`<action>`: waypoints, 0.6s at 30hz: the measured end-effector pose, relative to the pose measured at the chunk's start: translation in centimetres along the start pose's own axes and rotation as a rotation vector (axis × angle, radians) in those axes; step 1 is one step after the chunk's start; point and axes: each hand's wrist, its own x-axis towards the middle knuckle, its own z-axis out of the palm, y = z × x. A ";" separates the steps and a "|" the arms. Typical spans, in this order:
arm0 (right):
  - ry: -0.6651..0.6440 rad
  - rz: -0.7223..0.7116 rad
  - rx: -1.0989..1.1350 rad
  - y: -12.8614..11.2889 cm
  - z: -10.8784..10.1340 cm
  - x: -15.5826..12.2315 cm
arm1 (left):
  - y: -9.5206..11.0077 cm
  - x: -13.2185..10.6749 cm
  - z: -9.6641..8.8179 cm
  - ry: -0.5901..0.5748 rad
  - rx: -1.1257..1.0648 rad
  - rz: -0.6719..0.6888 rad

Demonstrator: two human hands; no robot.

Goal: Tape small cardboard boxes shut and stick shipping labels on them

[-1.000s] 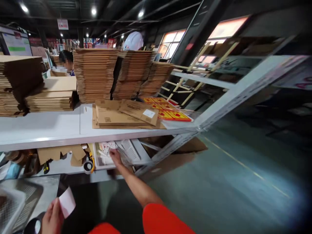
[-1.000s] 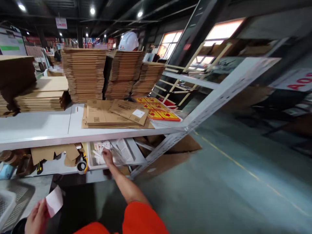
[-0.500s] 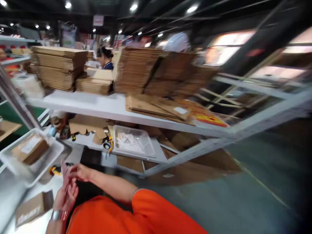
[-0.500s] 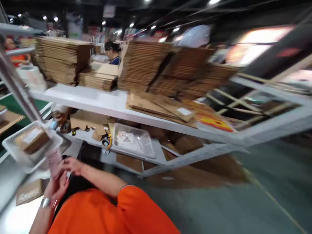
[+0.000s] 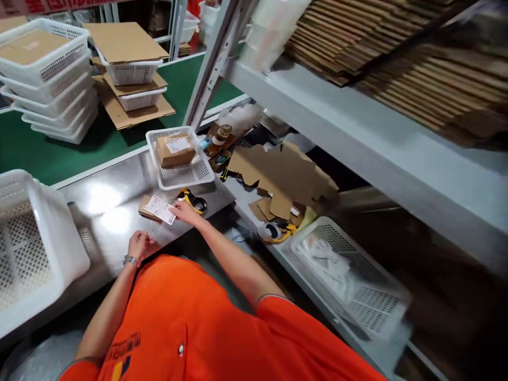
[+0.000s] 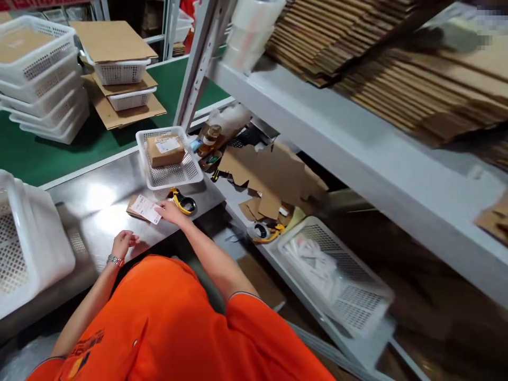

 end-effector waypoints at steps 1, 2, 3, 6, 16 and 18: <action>0.014 -0.018 -0.094 -0.4 0.4 0.8 | -0.2 0.6 -1.0 0.054 0.039 0.057; 0.027 -0.031 -0.183 -0.9 0.8 1.6 | -0.3 1.1 -1.9 0.103 0.080 0.114; 0.036 -0.037 -0.260 -1.2 1.1 2.4 | -0.2 1.6 -2.6 0.144 0.124 0.167; 0.017 -0.029 -0.410 -2.1 1.7 4.3 | 0.7 2.7 -3.5 0.220 0.265 0.297; -0.097 -0.026 -0.636 -3.9 2.3 4.8 | 4.8 7.9 1.5 0.133 0.723 0.506; -0.104 -0.036 -0.707 -4.3 2.4 5.0 | 4.8 8.7 2.6 0.118 0.796 0.474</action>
